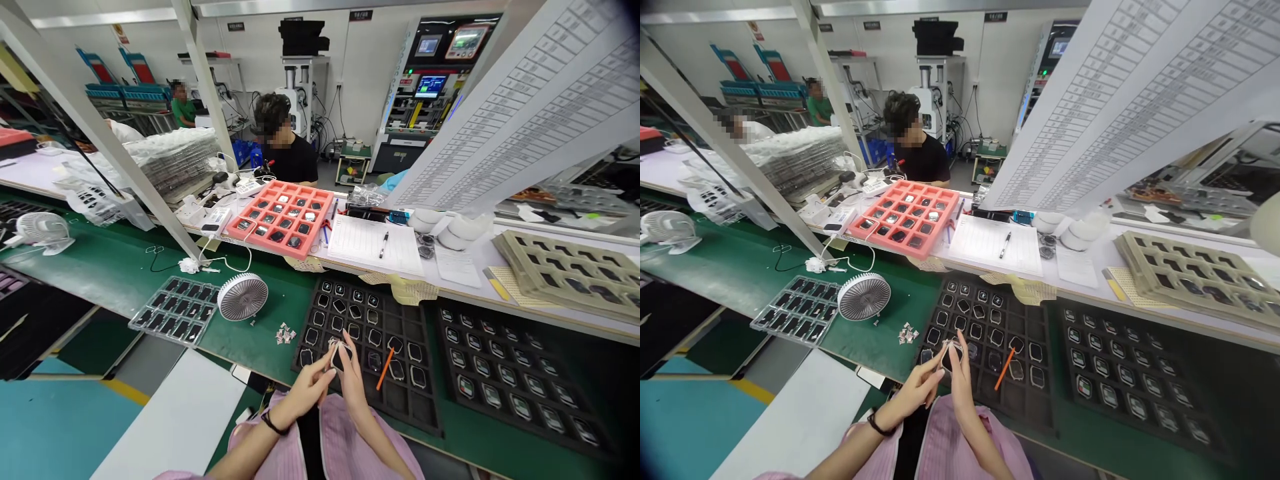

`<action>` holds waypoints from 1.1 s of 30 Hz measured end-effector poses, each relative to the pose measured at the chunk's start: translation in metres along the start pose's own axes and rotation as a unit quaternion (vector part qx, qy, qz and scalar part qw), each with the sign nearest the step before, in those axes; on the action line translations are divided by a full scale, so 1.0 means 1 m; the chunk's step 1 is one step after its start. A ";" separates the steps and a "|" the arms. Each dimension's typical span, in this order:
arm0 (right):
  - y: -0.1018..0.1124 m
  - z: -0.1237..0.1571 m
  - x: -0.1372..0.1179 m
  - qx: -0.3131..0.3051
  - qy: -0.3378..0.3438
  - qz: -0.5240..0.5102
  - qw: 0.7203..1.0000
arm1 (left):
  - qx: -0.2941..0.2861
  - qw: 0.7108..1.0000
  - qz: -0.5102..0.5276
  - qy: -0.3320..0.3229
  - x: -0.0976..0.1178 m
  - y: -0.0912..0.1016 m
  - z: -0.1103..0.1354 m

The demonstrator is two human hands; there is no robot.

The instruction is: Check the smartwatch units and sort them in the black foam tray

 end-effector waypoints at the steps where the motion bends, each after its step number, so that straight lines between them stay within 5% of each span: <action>1: 0.000 -0.001 0.001 -0.001 -0.006 0.005 1.000 | -0.006 0.999 -0.036 0.007 -0.003 0.010 -0.003; 3: 0.001 -0.004 0.003 -0.009 -0.018 0.006 1.000 | 0.032 0.991 -0.126 0.022 -0.012 0.040 -0.012; 5: 0.002 -0.006 0.004 -0.021 -0.031 -0.002 0.999 | 0.205 0.954 -0.217 0.018 -0.020 0.082 -0.020; 8: 0.004 -0.007 0.004 -0.031 -0.040 -0.012 0.999 | 0.323 0.908 -0.267 0.022 -0.036 0.133 -0.027; 13: 0.002 -0.005 0.006 -0.046 -0.057 -0.022 0.997 | 0.389 0.869 -0.301 0.056 -0.069 0.162 -0.034; 18: 0.002 -0.005 0.008 -0.037 -0.072 -0.022 0.996 | 0.414 0.860 -0.291 0.060 -0.078 0.161 -0.037; 23: 0.001 -0.007 0.004 -0.040 -0.071 -0.051 0.995 | 0.377 0.891 -0.253 -0.006 -0.039 0.150 -0.034; 29: -0.008 -0.002 -0.016 -0.064 -0.043 -0.105 0.991 | 0.234 0.952 -0.167 -0.101 0.021 0.065 -0.032; 33: -0.009 -0.002 -0.021 -0.040 -0.029 -0.092 0.995 | 0.172 0.976 -0.004 -0.135 0.045 0.015 -0.026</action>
Point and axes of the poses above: each hand's wrist, its own z-axis away from the middle knuckle, its own y-axis out of the back of the hand, x = y × z, the point moved 2 cm from there along -z, towards the middle knuckle, and after that the axes turned 14 degrees about z, right-handed, at the moved point
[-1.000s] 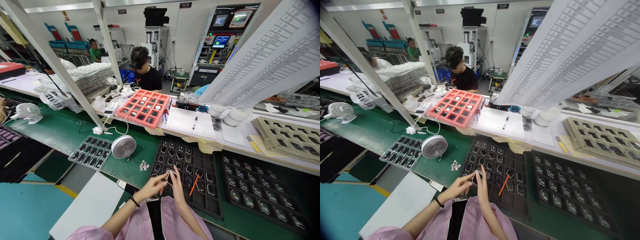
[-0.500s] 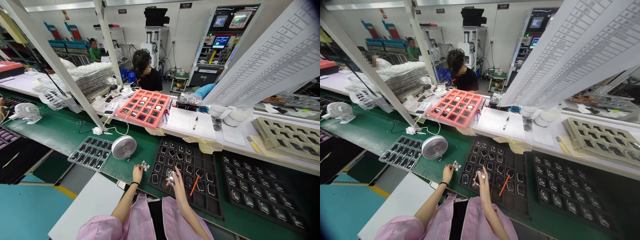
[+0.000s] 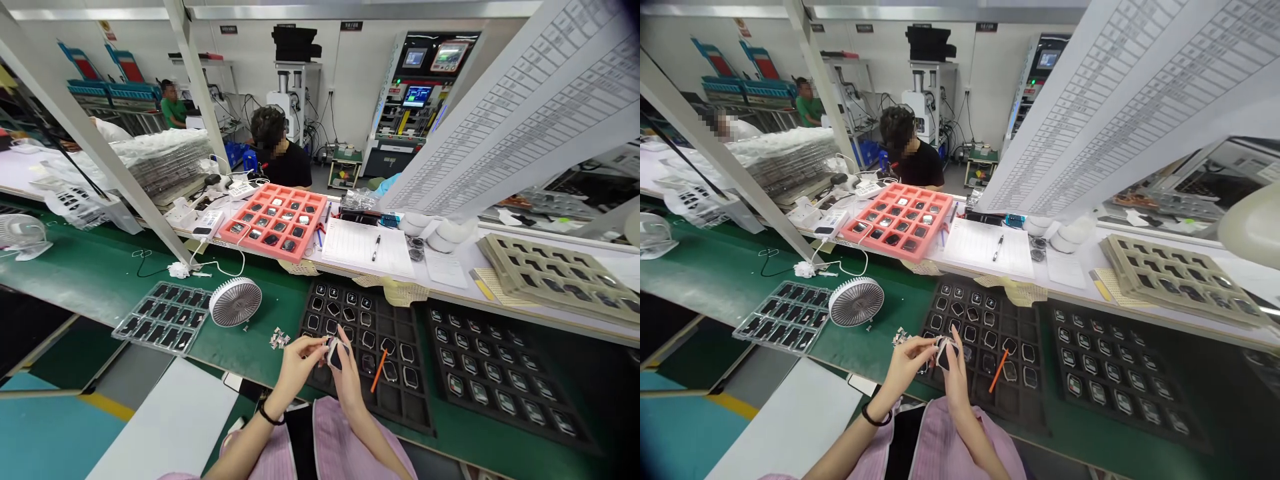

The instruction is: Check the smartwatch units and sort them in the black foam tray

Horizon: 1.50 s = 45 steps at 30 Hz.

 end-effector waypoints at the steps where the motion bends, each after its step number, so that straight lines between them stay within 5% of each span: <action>1: 0.000 0.000 0.000 0.000 0.000 0.004 1.000 | 0.002 1.000 0.025 -0.004 0.004 -0.005 0.002; 14: 0.002 -0.002 0.004 0.008 0.103 0.076 0.992 | 0.045 0.997 0.043 -0.048 0.018 -0.015 0.006; 26: 0.001 0.001 -0.002 0.015 0.103 0.094 0.990 | 0.084 0.992 0.012 -0.096 0.025 -0.009 0.010; 35: 0.002 0.001 -0.001 0.017 0.109 0.115 0.987 | 0.025 0.994 -0.061 -0.090 0.020 -0.018 0.015; 41: 0.006 -0.001 0.000 0.033 0.098 0.111 0.988 | -0.135 0.987 0.005 0.084 -0.001 -0.021 0.028; 45: 0.012 -0.002 0.008 0.018 0.071 0.115 0.991 | -0.177 0.975 -0.020 0.131 -0.012 -0.011 0.030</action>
Point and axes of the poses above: each hand's wrist, its own z-axis away from the middle knuckle, its own y-axis out of the back of the hand, x = y × z, the point moved 2 cm from there along -z, towards the middle knuckle, and after that the axes turned 14 degrees about z, right-handed, at the moved point
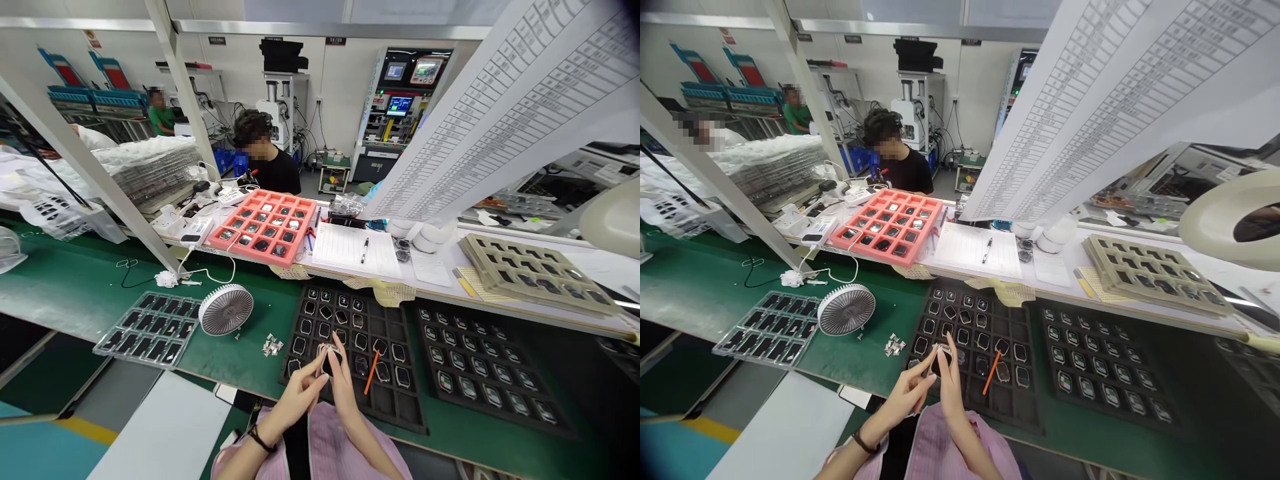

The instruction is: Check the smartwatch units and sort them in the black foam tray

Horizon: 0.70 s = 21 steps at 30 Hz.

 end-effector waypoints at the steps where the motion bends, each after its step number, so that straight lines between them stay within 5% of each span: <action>1: 0.002 0.000 0.004 -0.003 -0.003 0.009 1.000 | -0.001 0.999 -0.047 -0.007 0.001 0.004 0.000; 6: 0.006 0.001 0.025 -0.033 -0.006 0.072 0.997 | 0.048 0.947 -0.292 -0.127 0.008 0.010 0.000; 13: 0.002 0.008 0.032 -0.034 0.037 0.167 0.985 | 0.035 0.925 -0.368 -0.087 -0.027 -0.007 -0.013; 18: 0.016 0.007 0.016 -0.109 -0.035 0.046 0.992 | 0.054 0.941 -0.321 -0.096 -0.010 0.003 -0.012; 21: 0.025 0.006 0.003 -0.190 -0.125 -0.081 0.971 | 0.059 0.961 -0.247 -0.104 0.009 0.008 -0.008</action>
Point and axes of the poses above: each hand's wrist, its own z-axis away from the middle knuckle, its own y-axis out of the back of the hand, x = y × z, the point moved 2 cm from there along -z, towards the middle knuckle, and after that the axes turned 14 degrees about z, right-handed, at the moved point
